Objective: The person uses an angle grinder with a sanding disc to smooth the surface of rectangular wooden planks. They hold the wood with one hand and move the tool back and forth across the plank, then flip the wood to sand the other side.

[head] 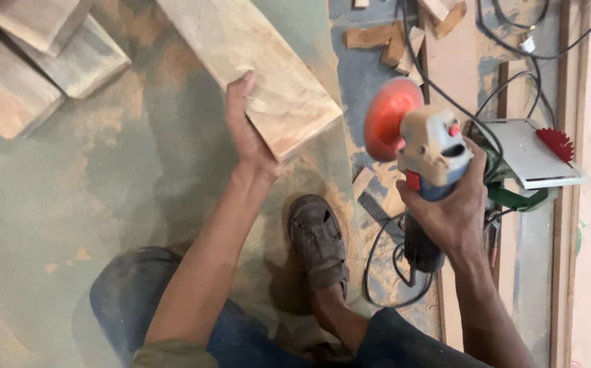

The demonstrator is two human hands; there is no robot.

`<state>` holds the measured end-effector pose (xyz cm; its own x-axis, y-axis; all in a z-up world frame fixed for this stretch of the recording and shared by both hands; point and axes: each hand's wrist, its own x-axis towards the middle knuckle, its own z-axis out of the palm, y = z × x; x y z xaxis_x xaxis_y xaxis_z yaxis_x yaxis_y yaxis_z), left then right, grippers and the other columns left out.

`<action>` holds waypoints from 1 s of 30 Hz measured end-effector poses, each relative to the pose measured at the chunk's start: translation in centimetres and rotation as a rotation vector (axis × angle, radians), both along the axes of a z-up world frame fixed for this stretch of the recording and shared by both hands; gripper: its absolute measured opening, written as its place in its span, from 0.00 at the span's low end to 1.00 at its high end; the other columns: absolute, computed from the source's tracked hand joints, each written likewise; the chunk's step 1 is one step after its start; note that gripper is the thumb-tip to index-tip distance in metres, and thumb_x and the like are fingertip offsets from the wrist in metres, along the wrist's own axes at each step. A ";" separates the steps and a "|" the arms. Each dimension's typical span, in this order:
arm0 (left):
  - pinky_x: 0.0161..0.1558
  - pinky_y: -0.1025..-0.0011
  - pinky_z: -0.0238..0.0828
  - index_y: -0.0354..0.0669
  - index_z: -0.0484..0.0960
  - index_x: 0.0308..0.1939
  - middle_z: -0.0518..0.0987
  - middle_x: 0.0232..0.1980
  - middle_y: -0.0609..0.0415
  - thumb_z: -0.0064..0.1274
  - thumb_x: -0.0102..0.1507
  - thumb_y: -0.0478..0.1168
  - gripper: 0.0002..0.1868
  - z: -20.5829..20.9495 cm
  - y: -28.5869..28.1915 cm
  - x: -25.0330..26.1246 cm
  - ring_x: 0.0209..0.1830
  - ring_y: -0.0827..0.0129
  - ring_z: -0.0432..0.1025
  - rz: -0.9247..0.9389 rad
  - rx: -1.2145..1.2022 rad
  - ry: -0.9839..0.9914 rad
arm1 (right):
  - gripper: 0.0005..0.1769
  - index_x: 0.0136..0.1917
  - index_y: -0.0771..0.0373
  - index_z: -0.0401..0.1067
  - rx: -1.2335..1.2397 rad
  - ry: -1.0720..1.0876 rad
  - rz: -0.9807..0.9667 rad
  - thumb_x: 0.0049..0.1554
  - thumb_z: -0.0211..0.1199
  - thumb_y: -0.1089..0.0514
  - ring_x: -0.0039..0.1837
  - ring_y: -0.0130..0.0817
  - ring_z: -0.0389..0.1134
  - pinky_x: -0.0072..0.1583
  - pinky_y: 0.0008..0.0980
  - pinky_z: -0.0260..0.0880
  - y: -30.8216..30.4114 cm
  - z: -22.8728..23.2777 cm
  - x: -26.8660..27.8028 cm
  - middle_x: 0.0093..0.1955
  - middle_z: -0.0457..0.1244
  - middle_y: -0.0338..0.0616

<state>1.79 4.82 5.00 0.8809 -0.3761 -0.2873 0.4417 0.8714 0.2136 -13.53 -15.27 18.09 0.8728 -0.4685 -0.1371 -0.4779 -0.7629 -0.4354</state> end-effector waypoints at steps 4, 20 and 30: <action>0.54 0.54 0.79 0.36 0.64 0.67 0.73 0.57 0.39 0.51 0.60 0.56 0.38 0.5 0.1 0.4 0.55 0.51 0.75 0.010 0.027 0.041 | 0.53 0.77 0.67 0.47 0.067 -0.121 0.130 0.49 0.77 0.56 0.64 0.49 0.73 0.64 0.43 0.78 0.3 0.2 -1.4 0.64 0.66 0.60; 0.57 0.55 0.76 0.36 0.70 0.63 0.76 0.56 0.41 0.48 0.64 0.56 0.31 -2.0 -0.3 1.3 0.55 0.51 0.75 0.011 0.034 0.002 | 0.54 0.73 0.63 0.46 0.094 0.015 0.283 0.45 0.77 0.54 0.51 0.57 0.76 0.52 0.46 0.79 7.2 -0.3 -0.7 0.55 0.69 0.63; 0.57 0.52 0.76 0.37 0.68 0.65 0.76 0.57 0.40 0.47 0.62 0.55 0.34 -1.1 0.5 0.9 0.56 0.50 0.76 -0.017 0.042 0.012 | 0.54 0.71 0.74 0.50 0.005 -0.026 0.205 0.41 0.79 0.58 0.56 0.54 0.72 0.55 0.43 0.79 2.9 -1.1 1.4 0.57 0.64 0.66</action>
